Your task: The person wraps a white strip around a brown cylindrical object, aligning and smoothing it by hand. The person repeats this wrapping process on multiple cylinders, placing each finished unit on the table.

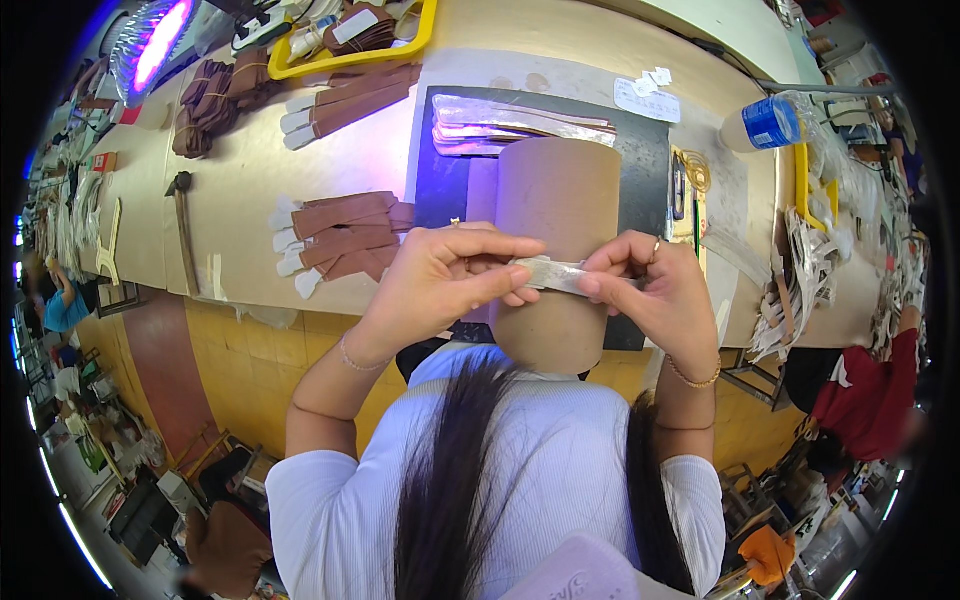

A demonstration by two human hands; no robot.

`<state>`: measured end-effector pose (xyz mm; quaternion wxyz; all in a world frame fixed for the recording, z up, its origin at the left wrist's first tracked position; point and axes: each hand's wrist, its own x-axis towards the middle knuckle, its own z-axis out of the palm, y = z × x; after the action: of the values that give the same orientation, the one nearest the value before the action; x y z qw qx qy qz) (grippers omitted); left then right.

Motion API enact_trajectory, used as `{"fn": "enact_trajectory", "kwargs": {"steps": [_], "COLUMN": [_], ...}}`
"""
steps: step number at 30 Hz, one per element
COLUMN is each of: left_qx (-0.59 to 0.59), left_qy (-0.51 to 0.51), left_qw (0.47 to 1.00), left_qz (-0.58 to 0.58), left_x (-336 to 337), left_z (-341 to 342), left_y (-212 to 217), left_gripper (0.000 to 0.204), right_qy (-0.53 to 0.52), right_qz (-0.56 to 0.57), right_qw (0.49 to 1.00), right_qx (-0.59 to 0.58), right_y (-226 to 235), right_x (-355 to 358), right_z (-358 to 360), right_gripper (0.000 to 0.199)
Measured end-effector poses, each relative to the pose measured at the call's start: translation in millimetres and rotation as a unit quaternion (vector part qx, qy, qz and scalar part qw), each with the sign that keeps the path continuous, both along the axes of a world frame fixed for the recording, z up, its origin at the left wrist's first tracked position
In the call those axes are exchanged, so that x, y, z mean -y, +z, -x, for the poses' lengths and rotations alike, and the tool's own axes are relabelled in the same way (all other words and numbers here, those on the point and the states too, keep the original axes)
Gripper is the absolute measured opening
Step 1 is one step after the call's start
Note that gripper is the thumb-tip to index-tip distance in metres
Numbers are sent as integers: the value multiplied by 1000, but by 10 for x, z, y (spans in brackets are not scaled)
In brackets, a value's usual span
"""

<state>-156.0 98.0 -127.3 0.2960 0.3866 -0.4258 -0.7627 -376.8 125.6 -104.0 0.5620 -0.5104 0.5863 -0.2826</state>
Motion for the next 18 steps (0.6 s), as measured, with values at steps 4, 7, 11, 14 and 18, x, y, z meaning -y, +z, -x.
{"fn": "enact_trajectory", "kwargs": {"steps": [4,7,11,14,18], "left_qx": [-6,-16,-37,-49,-58], "left_qy": [1,-6,12,23,36], "left_qw": [1000,999,999,998,996], "left_qz": [-24,-39,-33,-43,-64], "left_x": [-6,10,0,-3,0], "left_z": [-31,-54,-49,-51,-46], "left_y": [-36,-62,-122,-160,-179], "left_gripper": [27,30,32,33,36], "right_qy": [15,4,-4,-11,-18], "right_qz": [53,26,64,62,51], "right_qw": [998,1000,998,998,998], "right_qx": [-25,-16,-28,-26,-15], "right_y": [19,22,-48,-70,-100], "right_x": [-32,-25,-30,-25,-29], "right_z": [101,154,172,166,157], "right_gripper": [17,18,19,20,23]}}
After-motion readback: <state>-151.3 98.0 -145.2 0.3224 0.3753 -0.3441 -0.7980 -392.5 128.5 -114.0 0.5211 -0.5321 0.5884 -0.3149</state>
